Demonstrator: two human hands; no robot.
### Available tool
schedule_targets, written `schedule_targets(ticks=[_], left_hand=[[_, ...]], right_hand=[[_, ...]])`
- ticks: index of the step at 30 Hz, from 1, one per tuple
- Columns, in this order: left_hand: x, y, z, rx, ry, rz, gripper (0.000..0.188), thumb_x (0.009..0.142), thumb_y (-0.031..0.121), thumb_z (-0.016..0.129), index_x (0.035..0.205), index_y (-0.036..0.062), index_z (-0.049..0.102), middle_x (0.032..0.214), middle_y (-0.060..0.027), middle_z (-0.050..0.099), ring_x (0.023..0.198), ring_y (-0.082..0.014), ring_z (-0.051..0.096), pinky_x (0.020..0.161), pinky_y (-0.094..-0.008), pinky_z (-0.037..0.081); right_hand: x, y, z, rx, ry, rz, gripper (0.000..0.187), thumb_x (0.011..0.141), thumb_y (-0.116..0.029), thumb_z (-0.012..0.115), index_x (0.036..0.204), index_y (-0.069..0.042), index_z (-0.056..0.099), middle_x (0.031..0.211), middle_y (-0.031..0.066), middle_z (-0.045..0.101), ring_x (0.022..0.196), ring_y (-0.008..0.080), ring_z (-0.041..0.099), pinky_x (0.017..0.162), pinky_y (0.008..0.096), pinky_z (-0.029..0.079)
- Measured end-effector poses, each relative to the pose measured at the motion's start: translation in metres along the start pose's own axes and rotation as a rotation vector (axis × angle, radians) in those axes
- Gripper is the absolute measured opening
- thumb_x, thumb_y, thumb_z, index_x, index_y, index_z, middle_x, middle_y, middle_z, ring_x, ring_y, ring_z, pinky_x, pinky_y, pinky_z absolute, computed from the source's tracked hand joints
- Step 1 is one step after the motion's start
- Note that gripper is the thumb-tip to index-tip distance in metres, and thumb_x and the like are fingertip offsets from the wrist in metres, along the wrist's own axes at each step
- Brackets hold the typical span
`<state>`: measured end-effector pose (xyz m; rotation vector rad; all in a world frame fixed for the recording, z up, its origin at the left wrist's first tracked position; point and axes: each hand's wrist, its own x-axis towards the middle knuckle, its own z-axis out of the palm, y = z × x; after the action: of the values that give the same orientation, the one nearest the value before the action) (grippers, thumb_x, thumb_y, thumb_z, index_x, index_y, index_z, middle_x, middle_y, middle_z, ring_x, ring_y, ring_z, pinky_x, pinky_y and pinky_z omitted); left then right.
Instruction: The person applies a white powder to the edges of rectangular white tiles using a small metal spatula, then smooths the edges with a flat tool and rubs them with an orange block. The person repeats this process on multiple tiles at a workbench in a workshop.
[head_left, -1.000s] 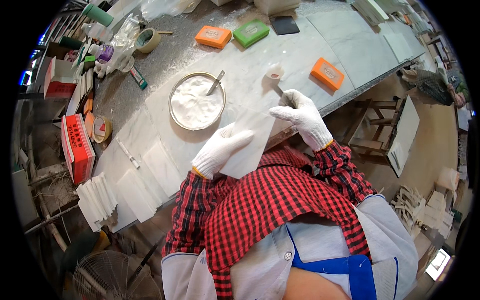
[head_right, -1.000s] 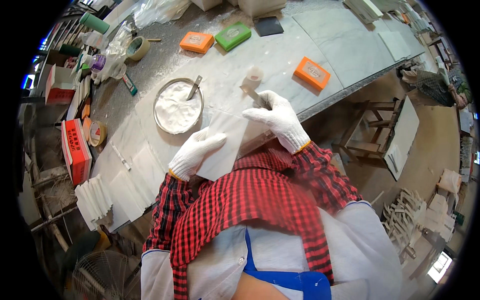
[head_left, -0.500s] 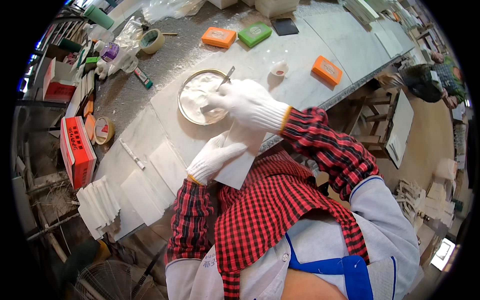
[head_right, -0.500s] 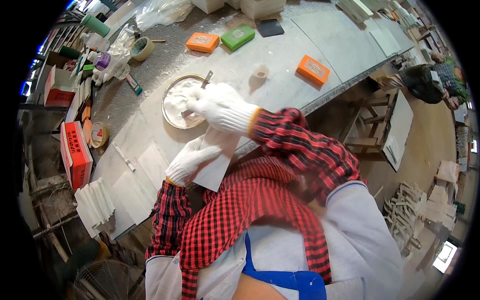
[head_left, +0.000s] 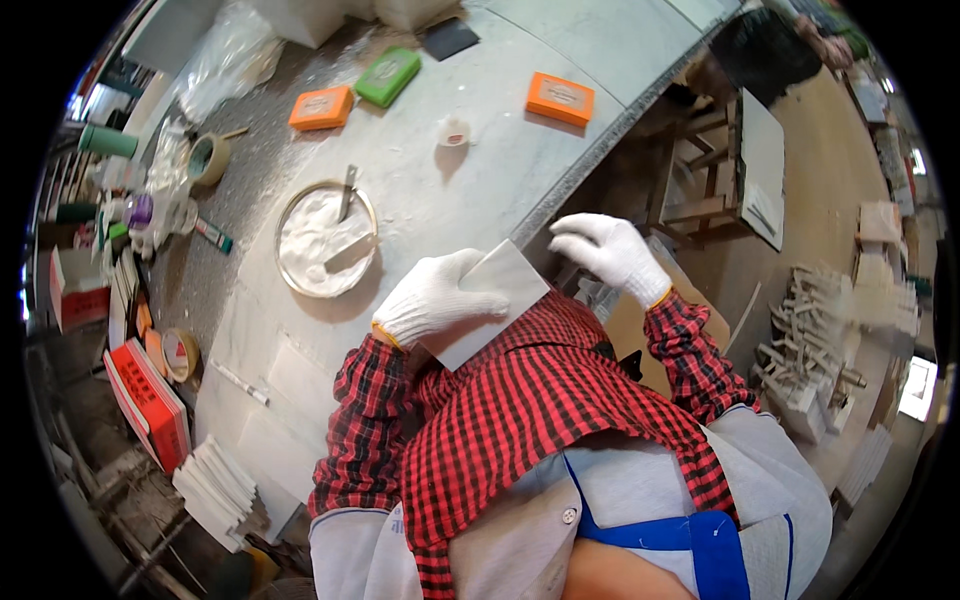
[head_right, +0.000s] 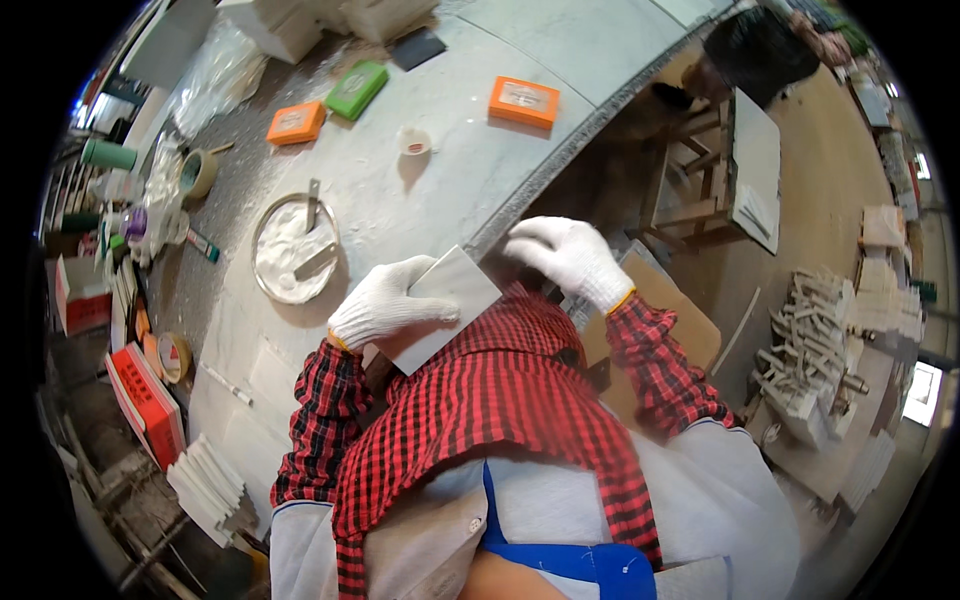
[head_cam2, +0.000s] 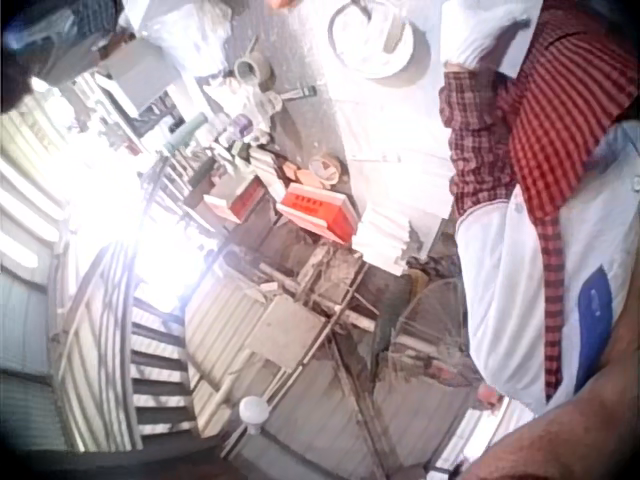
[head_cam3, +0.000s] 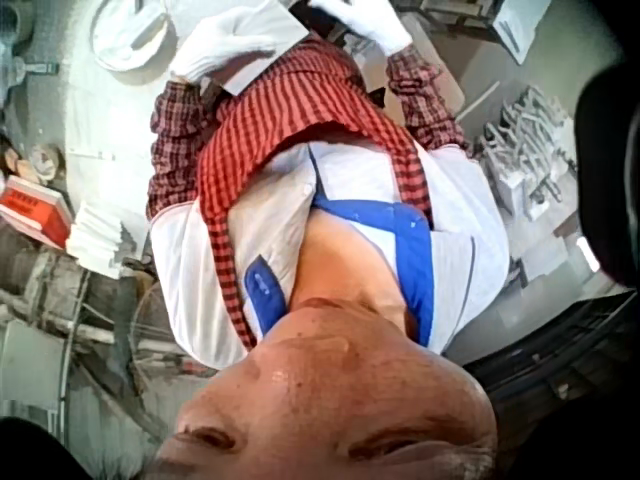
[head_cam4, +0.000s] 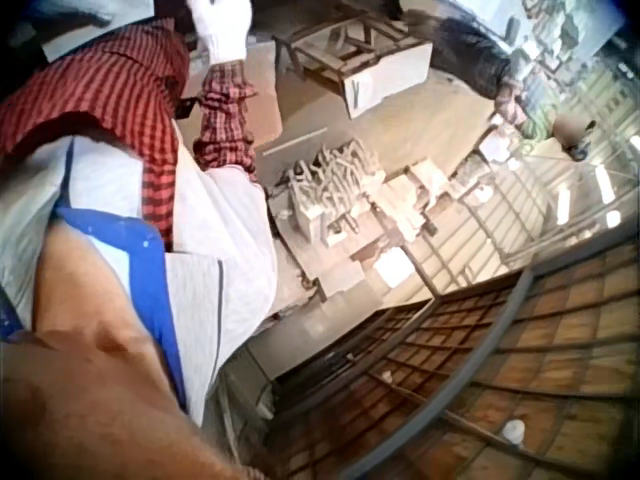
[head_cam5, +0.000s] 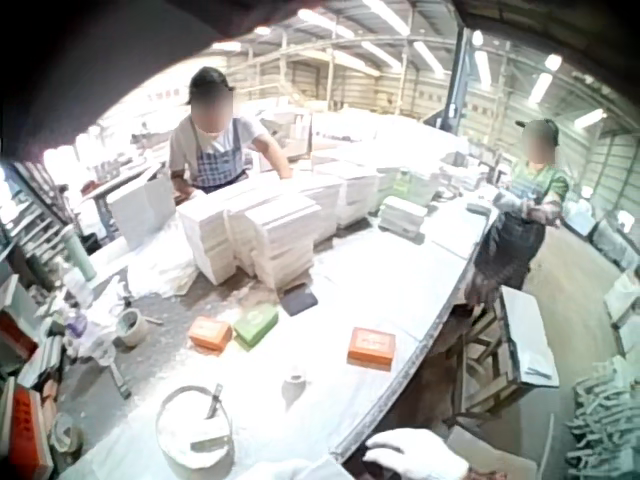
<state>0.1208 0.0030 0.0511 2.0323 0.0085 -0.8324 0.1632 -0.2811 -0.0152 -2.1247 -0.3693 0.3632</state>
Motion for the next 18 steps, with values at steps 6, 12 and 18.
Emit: schedule_targets(ticks=[6,12,18], left_hand=[[0.017,0.024,-0.017,-0.034,0.052,-0.022,0.065,0.078,0.036,0.086,0.129,-0.0013,0.069,0.105,-0.0122,0.078,0.094,-0.0153,0.073,0.087,-0.0314,0.057],[0.024,0.025,-0.030,-0.078,0.172,-0.108,0.061,0.082,0.039,0.085,0.125,-0.0011,0.070,0.101,-0.0090,0.078,0.091,-0.0127,0.072,0.085,-0.0305,0.056],[0.090,0.050,-0.014,0.363,0.112,0.112,0.068,0.075,0.048,0.085,0.123,0.0023,0.071,0.091,-0.0237,0.074,0.086,-0.0353,0.075,0.081,-0.0410,0.058]], right_hand=[[0.032,0.013,0.038,-0.043,-0.075,-0.314,0.041,0.093,-0.030,0.066,0.133,-0.021,0.067,0.103,0.0125,0.070,0.095,0.0346,0.069,0.082,0.0421,0.056],[0.046,0.014,-0.048,-0.688,-0.325,0.299,0.046,0.092,-0.055,0.061,0.089,-0.014,0.081,0.102,0.0116,0.072,0.095,0.0315,0.070,0.079,0.0451,0.055],[0.063,0.048,-0.100,-0.594,0.247,-0.169,0.032,0.080,-0.039,0.079,0.095,-0.010,0.078,0.113,0.0076,0.068,0.112,0.0303,0.060,0.095,0.0445,0.049]])
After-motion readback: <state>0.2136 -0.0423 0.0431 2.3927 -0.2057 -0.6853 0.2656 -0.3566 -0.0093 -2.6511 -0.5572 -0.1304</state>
